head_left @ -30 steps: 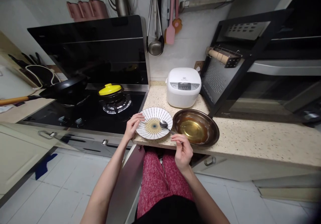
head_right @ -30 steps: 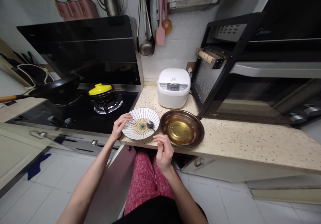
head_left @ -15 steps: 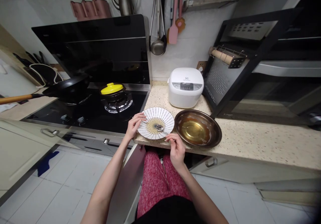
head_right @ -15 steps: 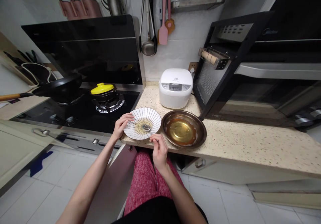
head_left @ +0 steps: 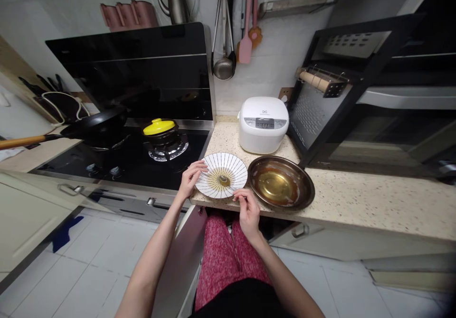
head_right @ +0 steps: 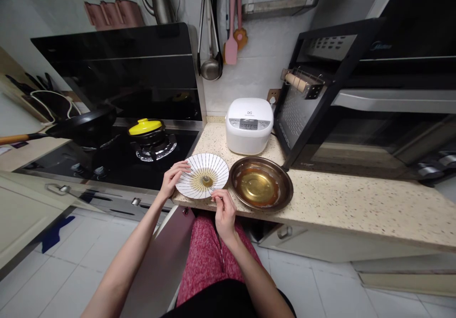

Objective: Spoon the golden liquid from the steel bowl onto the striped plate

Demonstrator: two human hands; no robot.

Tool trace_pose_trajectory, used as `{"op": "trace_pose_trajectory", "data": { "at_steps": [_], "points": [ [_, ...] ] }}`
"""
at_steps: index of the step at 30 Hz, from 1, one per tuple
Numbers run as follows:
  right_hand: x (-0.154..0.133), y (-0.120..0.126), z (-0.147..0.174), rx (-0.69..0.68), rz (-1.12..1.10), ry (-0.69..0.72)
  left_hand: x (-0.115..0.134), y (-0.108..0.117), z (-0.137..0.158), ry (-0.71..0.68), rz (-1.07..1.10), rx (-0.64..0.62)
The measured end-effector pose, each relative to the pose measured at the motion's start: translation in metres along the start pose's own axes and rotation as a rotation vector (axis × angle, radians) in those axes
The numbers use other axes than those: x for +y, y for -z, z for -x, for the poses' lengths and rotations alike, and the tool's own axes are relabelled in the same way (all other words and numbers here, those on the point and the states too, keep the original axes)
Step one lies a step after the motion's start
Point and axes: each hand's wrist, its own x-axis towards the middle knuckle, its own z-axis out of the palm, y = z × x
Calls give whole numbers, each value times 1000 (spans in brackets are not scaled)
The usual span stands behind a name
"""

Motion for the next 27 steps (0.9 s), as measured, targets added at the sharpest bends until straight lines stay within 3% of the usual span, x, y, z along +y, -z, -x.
{"op": "trace_pose_trajectory", "data": {
  "at_steps": [18, 27],
  "points": [
    [5, -3, 6, 80, -67, -68, 0, 1, 0, -10, 9, -3],
    [-7, 6, 2, 136, -114, -48, 0, 1, 0, -20, 5, -8]
  ]
}}
